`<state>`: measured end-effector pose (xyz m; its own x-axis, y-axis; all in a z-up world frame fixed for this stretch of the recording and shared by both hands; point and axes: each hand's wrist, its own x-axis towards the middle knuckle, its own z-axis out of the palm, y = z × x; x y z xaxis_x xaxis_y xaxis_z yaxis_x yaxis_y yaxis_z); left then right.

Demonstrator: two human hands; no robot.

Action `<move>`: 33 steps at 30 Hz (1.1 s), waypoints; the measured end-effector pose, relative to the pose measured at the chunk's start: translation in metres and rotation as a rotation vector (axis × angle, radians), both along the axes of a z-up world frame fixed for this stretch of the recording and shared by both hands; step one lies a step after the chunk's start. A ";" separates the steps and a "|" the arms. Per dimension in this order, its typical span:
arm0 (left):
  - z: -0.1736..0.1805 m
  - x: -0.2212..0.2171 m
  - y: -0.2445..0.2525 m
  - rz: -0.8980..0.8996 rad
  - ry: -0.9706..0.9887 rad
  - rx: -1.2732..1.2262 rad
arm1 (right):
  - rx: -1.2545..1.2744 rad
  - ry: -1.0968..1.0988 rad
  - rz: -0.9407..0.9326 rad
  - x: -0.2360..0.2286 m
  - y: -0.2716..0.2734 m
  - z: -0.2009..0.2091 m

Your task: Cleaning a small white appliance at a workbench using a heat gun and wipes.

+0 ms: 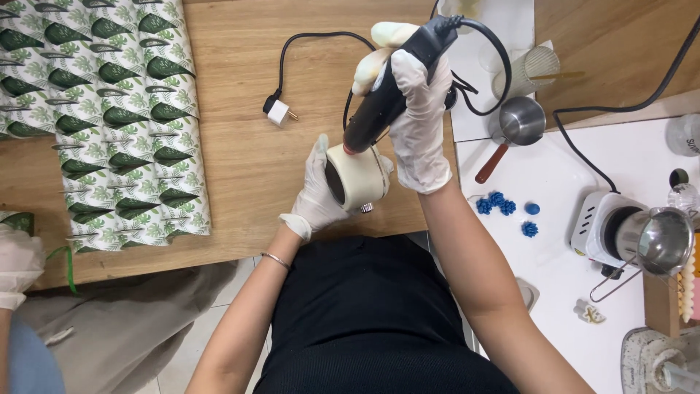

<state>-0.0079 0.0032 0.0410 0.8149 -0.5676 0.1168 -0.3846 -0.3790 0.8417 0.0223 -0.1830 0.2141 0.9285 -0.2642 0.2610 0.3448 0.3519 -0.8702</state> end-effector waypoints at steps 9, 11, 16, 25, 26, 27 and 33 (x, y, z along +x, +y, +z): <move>-0.010 0.001 -0.003 0.035 0.039 -0.061 | -0.022 0.022 0.078 -0.014 0.002 0.012; -0.012 0.002 -0.004 0.036 0.008 -0.055 | -0.025 0.023 0.101 -0.017 0.002 0.014; -0.020 -0.001 -0.008 0.050 0.084 -0.182 | 0.020 0.001 0.125 -0.019 0.002 0.011; -0.007 0.002 -0.007 0.046 0.124 -0.212 | 0.023 0.011 0.144 -0.022 0.005 0.017; -0.007 0.001 -0.007 0.045 0.123 -0.212 | 0.024 0.010 0.143 -0.021 0.005 0.016; -0.007 0.001 -0.008 0.050 0.101 -0.201 | 0.030 -0.011 0.144 -0.020 0.006 0.014; -0.012 0.001 -0.007 0.071 0.065 -0.103 | 0.033 -0.028 0.181 -0.013 0.006 0.011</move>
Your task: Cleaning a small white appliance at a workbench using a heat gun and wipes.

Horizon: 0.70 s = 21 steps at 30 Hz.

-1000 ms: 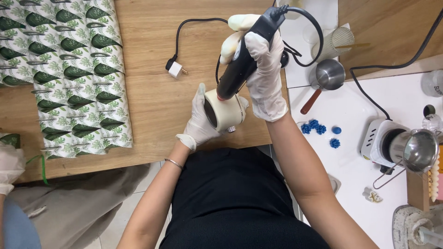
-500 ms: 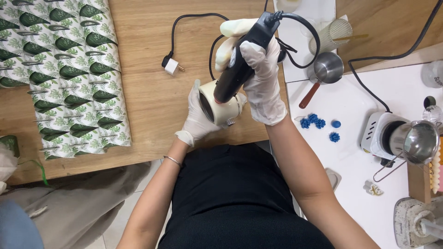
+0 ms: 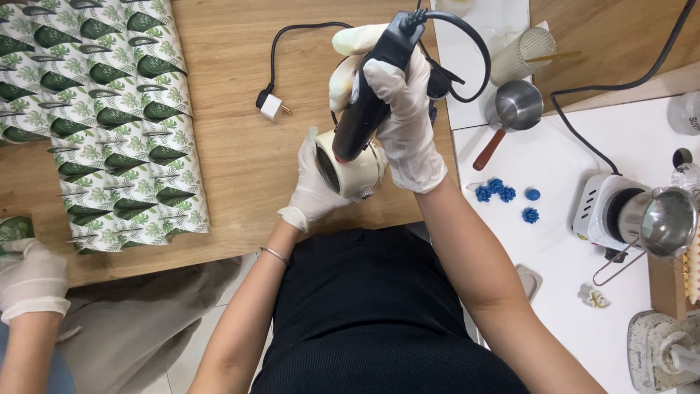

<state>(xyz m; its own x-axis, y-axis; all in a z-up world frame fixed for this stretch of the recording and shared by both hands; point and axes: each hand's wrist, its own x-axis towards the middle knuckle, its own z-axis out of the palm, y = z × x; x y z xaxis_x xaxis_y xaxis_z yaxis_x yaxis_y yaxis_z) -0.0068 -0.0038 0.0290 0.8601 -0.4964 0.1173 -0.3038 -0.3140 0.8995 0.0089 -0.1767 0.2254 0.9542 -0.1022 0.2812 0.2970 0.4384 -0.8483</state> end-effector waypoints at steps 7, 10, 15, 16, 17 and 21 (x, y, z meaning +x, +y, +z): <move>0.006 -0.001 0.001 0.008 -0.026 0.052 | -0.025 0.049 -0.008 -0.003 -0.001 0.004; 0.002 0.000 -0.001 -0.040 0.056 -0.034 | -0.038 0.012 -0.018 -0.007 -0.004 0.000; -0.003 -0.001 0.002 0.006 0.026 0.021 | 0.007 0.017 -0.092 -0.008 -0.007 0.005; -0.007 0.000 0.001 0.019 0.013 0.025 | 0.012 0.019 -0.094 -0.007 -0.010 0.005; -0.007 0.001 0.001 0.020 0.011 0.024 | 0.011 0.016 -0.093 -0.007 -0.012 0.005; -0.007 0.001 0.002 0.017 0.067 0.015 | -0.077 -0.032 -0.154 -0.007 -0.018 0.004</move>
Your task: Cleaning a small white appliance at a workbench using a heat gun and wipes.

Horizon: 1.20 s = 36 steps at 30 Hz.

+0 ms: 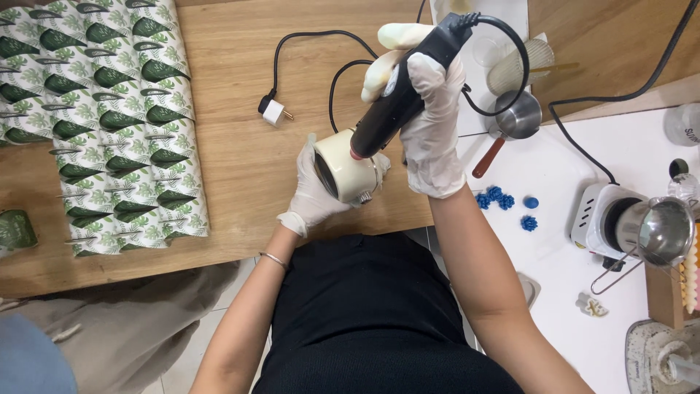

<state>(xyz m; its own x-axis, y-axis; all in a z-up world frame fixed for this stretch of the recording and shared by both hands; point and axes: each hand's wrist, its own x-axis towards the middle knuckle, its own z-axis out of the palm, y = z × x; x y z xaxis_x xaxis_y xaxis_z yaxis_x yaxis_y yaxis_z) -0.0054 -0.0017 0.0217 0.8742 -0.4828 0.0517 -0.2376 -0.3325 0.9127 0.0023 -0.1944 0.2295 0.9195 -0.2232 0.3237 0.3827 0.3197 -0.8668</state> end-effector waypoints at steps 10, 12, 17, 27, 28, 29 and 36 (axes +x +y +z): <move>-0.028 -0.003 -0.001 -0.030 -0.092 -0.103 | -0.029 0.031 -0.013 -0.006 -0.002 0.002; -0.023 -0.005 0.001 -0.081 -0.052 -0.139 | -0.029 0.017 -0.035 -0.002 -0.003 -0.003; 0.014 -0.003 0.003 -0.039 -0.335 0.063 | 0.012 0.007 -0.041 0.016 -0.005 -0.011; 0.028 0.003 0.007 -0.074 -0.380 0.014 | 0.041 0.044 0.055 0.046 -0.001 -0.010; 0.038 0.004 0.005 -0.077 -0.282 -0.021 | 0.008 0.061 0.034 0.047 0.001 -0.008; 0.047 0.006 0.004 -0.073 -0.283 -0.023 | 0.006 0.061 0.037 0.050 -0.001 -0.009; 0.023 0.010 0.008 -0.124 -0.455 -0.015 | 0.035 0.130 0.166 0.064 -0.006 -0.014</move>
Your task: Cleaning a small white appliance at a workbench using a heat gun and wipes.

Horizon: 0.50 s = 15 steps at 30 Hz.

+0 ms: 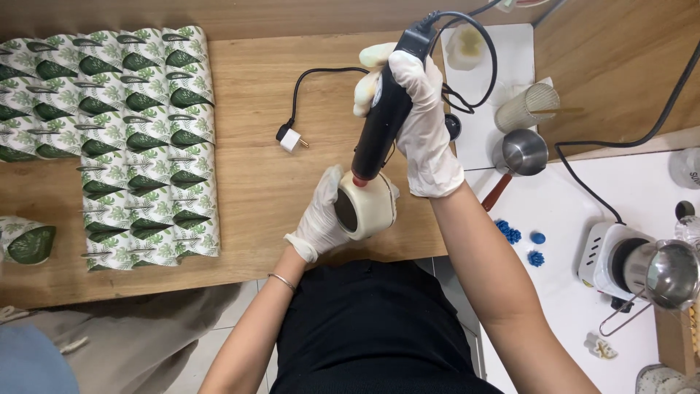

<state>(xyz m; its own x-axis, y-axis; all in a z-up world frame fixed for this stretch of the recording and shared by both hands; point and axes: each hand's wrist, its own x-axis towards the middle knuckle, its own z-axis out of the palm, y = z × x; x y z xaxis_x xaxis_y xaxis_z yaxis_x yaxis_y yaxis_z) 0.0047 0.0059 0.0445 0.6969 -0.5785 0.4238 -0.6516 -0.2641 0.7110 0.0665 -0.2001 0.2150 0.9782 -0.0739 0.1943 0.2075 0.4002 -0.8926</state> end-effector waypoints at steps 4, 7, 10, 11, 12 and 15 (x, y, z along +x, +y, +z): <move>-0.011 -0.001 0.001 -0.021 -0.094 -0.052 | 0.000 0.032 0.039 -0.004 -0.001 0.001; -0.009 0.000 0.000 -0.031 -0.153 -0.049 | 0.012 0.013 0.005 -0.001 -0.003 -0.005; -0.011 0.003 -0.002 -0.038 -0.180 -0.061 | 0.017 0.048 0.042 0.002 -0.006 -0.004; -0.011 0.003 -0.002 -0.041 -0.179 -0.061 | 0.017 0.049 0.039 0.003 -0.007 -0.006; -0.011 0.003 -0.001 -0.049 -0.194 -0.060 | 0.011 0.054 0.013 0.005 -0.008 -0.008; -0.010 0.002 -0.001 -0.045 -0.201 -0.027 | -0.018 0.063 -0.043 0.008 -0.015 -0.010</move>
